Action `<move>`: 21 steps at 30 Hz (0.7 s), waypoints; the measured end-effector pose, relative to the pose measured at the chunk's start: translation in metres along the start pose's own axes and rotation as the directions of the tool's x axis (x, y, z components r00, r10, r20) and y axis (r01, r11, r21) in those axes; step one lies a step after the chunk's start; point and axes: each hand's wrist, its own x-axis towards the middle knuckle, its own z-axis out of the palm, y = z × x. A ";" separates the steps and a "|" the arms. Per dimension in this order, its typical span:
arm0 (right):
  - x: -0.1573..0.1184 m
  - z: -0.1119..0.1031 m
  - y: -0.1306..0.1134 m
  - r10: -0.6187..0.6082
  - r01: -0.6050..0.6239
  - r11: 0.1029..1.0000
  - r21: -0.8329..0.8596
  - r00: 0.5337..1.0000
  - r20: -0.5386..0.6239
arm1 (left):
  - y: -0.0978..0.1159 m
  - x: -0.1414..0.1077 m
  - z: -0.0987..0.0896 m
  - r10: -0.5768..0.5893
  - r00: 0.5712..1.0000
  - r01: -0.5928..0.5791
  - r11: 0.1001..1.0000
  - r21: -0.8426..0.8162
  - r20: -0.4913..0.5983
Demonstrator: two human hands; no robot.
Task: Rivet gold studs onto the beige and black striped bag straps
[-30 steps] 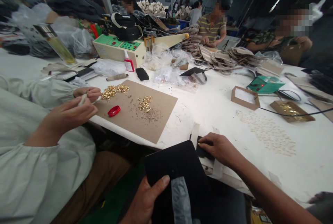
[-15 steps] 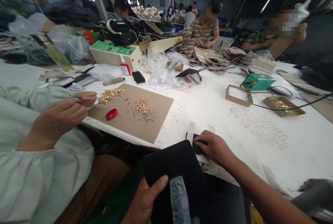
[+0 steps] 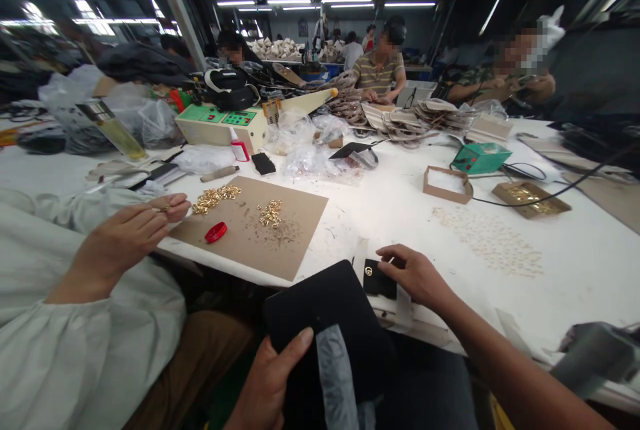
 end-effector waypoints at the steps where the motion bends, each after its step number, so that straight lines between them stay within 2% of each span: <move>1: -0.008 -0.005 -0.008 0.016 -0.014 1.000 0.022 0.997 -0.079 | 0.003 0.001 0.001 0.009 1.000 -0.009 1.000 0.012 0.001; 4: -0.045 -0.017 -0.045 0.003 0.029 0.995 0.093 0.944 -0.330 | 0.012 0.005 0.008 0.061 0.998 -0.062 0.993 0.097 0.013; 5: -0.059 -0.017 -0.060 -0.038 0.077 0.993 0.093 0.931 -0.362 | 0.015 0.005 0.011 0.087 0.996 -0.088 0.986 0.144 0.016; 8: -0.100 -0.004 -0.093 -0.263 0.277 0.961 0.014 0.926 -0.269 | 0.022 -0.002 0.025 0.115 0.992 -0.125 0.952 0.280 0.053; 10: -0.117 0.016 -0.102 -0.389 0.376 0.921 -0.103 0.901 -0.191 | 0.026 -0.015 0.035 0.126 0.987 -0.152 0.933 0.327 0.099; 12: -0.125 0.037 -0.101 -0.437 0.404 0.892 -0.206 0.886 -0.155 | 0.027 -0.032 0.043 0.183 0.968 -0.232 0.910 0.343 0.171; 15: -0.126 0.052 -0.090 -0.385 0.356 0.917 -0.180 0.908 -0.167 | 0.023 -0.053 0.049 0.228 0.924 -0.324 0.895 0.308 0.307; 17: -0.124 0.044 -0.082 -0.286 0.287 0.958 -0.013 0.948 -0.140 | 0.019 -0.054 0.045 0.190 0.907 -0.317 0.896 0.311 0.376; 19: -0.123 0.025 -0.077 -0.112 0.116 0.966 0.232 0.993 -0.033 | 0.016 -0.044 0.040 0.166 0.905 -0.330 0.854 0.403 0.392; 21: -0.121 0.004 -0.073 0.106 -0.151 0.874 0.462 0.987 0.122 | 0.018 -0.024 0.036 0.235 0.916 -0.379 0.774 0.508 0.326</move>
